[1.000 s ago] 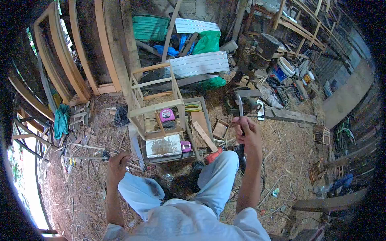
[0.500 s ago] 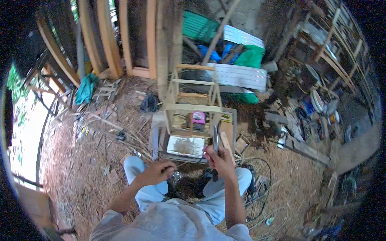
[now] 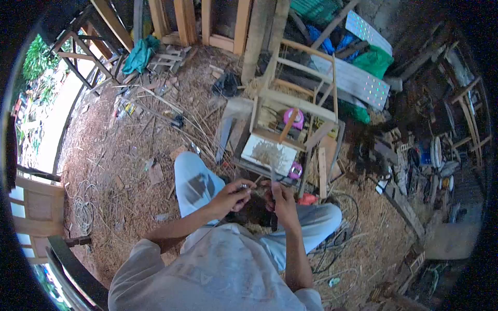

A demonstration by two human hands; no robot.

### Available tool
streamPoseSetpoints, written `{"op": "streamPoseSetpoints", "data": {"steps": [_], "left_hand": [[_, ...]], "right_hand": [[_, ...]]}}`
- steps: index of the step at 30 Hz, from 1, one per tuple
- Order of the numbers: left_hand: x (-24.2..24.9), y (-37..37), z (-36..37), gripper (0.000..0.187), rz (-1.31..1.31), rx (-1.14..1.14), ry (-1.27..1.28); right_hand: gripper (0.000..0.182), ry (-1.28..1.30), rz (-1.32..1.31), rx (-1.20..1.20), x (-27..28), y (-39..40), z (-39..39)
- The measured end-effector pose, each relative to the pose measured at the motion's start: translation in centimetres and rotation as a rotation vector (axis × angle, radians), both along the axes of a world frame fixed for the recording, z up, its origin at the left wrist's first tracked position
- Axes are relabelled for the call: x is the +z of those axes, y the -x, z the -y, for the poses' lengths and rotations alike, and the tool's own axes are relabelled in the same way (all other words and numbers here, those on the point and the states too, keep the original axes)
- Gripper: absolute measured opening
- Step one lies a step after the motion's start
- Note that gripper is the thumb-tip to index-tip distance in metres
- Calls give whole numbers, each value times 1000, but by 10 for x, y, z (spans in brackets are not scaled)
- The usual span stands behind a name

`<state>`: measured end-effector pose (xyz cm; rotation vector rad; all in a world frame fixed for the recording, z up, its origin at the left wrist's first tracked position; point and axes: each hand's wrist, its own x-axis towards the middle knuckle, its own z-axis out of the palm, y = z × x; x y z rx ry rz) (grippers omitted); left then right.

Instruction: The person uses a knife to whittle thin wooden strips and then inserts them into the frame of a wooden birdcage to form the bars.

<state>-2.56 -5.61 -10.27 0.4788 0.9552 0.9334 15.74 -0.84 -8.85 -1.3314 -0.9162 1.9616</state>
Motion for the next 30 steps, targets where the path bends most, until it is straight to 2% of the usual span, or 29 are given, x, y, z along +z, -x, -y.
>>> {"op": "streamPoseSetpoints", "data": {"steps": [2,3,5,6,9,16,21,23,26,30], "left_hand": [[-7,2,5,21,-2,57,-12],[-5,3,6,21,6,46,-1],[-2,4,6,16,-36,61,-17],[-4,-1,8,14,-52,87,-4],[-1,-5,9,14,-68,-22,-90],[29,6,12,17,-246,-188,-75],[36,-2,14,21,-178,-196,18],[47,-1,13,21,-172,-239,17],[47,-1,14,19,-140,-252,-1],[52,-5,11,17,-177,-255,-40]], "right_hand": [[39,-309,80,173,-18,-9,4],[39,-298,88,164,-13,-11,6],[37,-54,-1,200,5,-11,9],[42,-27,-46,260,9,-11,8],[35,12,-171,304,1,0,8],[28,-1,-167,74,14,-20,-5],[29,-26,-263,399,18,-16,11],[27,4,-287,357,21,-21,13],[26,-83,-157,318,41,-25,15],[27,-130,-113,290,48,-28,12]]}}
